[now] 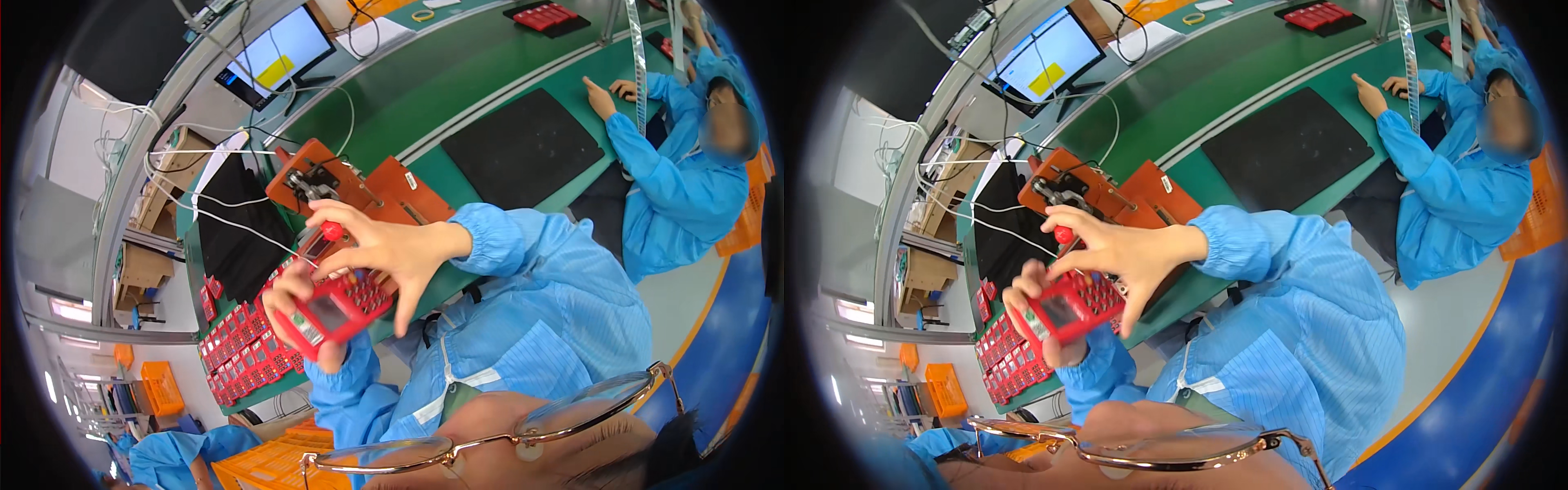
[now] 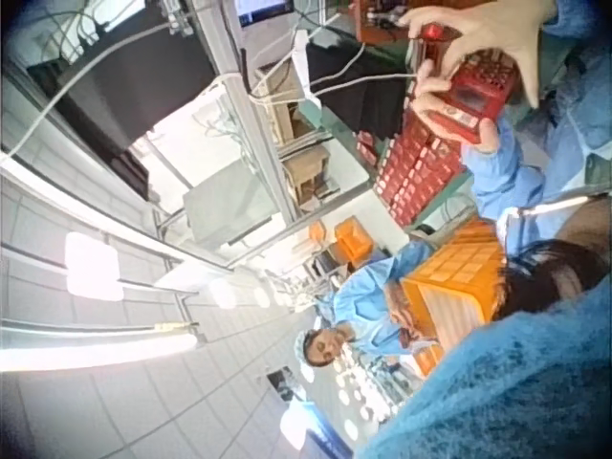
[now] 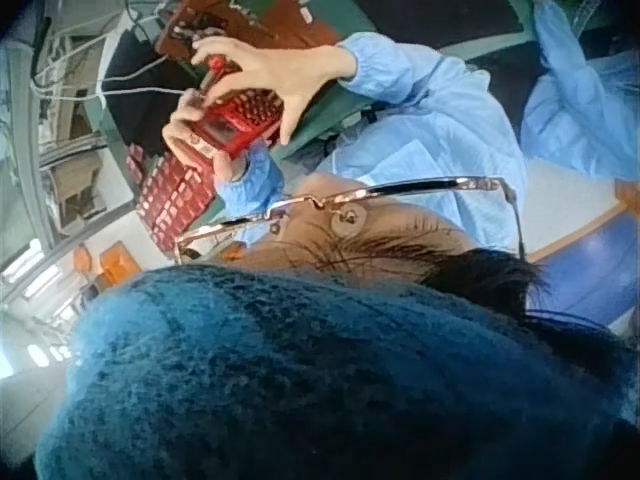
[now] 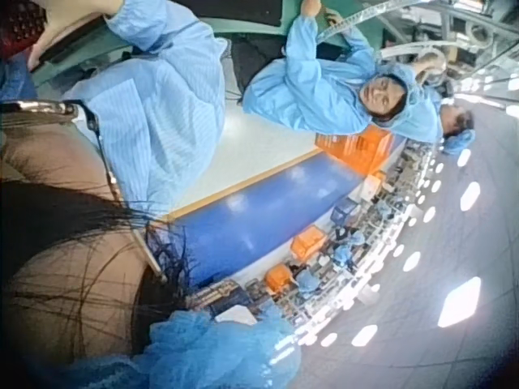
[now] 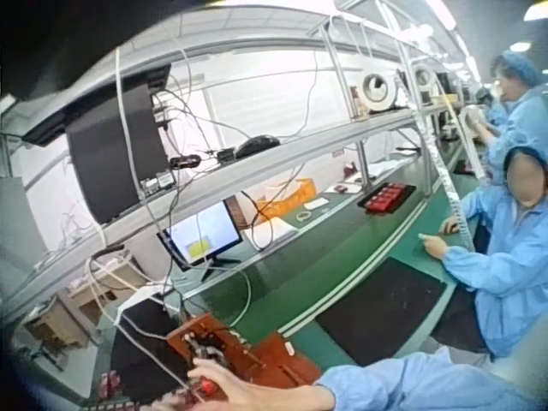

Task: The person places a black mat on the workbench, then repeatedly places handheld devices into a manual press, operates the press lever, attaches covers onto the devices by hand, and lays the assembled units onto the mat.

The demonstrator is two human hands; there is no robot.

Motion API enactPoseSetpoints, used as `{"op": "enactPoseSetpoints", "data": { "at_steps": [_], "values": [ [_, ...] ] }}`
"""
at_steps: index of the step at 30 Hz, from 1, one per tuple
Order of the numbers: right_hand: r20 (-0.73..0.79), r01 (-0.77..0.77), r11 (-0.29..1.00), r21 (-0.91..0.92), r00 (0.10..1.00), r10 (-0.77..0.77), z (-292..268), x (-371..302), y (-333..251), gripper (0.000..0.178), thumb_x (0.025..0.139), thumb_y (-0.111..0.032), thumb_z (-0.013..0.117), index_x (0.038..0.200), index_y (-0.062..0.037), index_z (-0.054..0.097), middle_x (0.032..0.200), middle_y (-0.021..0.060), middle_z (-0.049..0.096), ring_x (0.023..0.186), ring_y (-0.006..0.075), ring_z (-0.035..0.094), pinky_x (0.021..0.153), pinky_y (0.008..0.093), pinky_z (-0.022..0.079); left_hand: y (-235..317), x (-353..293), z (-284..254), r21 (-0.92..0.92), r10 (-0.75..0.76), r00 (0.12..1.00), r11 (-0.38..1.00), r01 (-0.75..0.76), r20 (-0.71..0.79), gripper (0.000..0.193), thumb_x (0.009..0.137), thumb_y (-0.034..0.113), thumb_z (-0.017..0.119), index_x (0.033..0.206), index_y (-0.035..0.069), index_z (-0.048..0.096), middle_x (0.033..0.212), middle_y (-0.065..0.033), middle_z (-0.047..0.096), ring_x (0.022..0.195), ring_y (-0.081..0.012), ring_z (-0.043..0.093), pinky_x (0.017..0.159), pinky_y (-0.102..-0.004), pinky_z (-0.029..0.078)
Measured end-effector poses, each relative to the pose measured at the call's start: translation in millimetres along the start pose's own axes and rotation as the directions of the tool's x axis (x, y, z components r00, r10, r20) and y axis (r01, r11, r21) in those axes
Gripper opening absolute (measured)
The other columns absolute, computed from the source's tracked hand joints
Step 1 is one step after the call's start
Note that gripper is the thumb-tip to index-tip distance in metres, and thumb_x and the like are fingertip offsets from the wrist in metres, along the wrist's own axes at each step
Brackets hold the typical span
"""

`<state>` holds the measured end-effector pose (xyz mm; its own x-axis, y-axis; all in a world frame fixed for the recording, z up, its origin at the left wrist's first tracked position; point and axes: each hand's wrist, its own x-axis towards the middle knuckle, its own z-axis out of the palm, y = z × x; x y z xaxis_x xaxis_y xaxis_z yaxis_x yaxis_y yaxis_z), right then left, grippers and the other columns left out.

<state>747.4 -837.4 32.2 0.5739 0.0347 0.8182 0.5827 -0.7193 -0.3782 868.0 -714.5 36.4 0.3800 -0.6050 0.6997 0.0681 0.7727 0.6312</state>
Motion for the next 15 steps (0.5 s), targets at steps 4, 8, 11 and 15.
{"op": "enactPoseSetpoints", "data": {
  "at_steps": [4, 8, 11, 15],
  "values": [
    [-0.206, -0.089, 0.996, 0.007, 0.974, 0.089, 19, -6, 5, 0.066, 0.071, -0.033, 0.071, 0.123, -0.0024, 0.045, 0.136, 0.0255, 0.022, 0.131, 0.0447, 0.020, 0.103, 0.0503, 0.028, -10, 60, 29, 0.565, 0.099, 0.863, 0.718, -0.406, 0.495, 0.052, 0.058, 0.040, 0.075, 0.080, 0.005, 0.043, 0.100, -0.0173, 0.059, 0.125, -0.0368, 0.041, 0.101, -0.0530, 0.031],
    [-0.209, -0.401, 0.835, 0.378, 0.841, 0.499, -11, -38, -16, 0.048, 0.081, -0.009, 0.067, 0.124, -0.0004, 0.048, 0.127, 0.0144, 0.048, 0.113, 0.0217, 0.052, 0.092, 0.0339, 0.044, -36, 101, 31, 0.613, -0.092, 0.822, 0.714, -0.339, 0.562, 0.056, 0.057, 0.049, 0.073, 0.086, 0.003, 0.058, 0.096, -0.0108, 0.065, 0.105, -0.0325, 0.058, 0.098, -0.0478, 0.032],
    [-0.188, -0.747, 0.521, 0.413, 0.489, 0.852, -60, -121, -1, 0.047, 0.081, -0.015, 0.070, 0.121, -0.0021, 0.049, 0.108, 0.0070, 0.061, 0.095, 0.0111, 0.058, 0.085, 0.0291, 0.047, -31, 99, 37, 0.565, -0.224, 0.715, 0.776, -0.281, 0.663, 0.045, 0.059, 0.035, 0.076, 0.090, 0.005, 0.063, 0.085, -0.0064, 0.068, 0.081, -0.0265, 0.064, 0.084, -0.0408, 0.046],
    [-0.611, -0.955, 0.295, 0.028, 0.217, 0.762, -99, -219, 43, 0.052, 0.083, -0.026, 0.067, 0.123, 0.0000, 0.047, 0.099, 0.0134, 0.060, 0.086, 0.0208, 0.061, 0.078, 0.0310, 0.050, -30, 89, 42, 0.650, -0.214, 0.744, 0.669, -0.360, 0.633, 0.025, 0.066, 0.015, 0.073, 0.087, 0.004, 0.065, 0.082, -0.0066, 0.069, 0.080, -0.0234, 0.064, 0.091, -0.0392, 0.042]
  ]
}}
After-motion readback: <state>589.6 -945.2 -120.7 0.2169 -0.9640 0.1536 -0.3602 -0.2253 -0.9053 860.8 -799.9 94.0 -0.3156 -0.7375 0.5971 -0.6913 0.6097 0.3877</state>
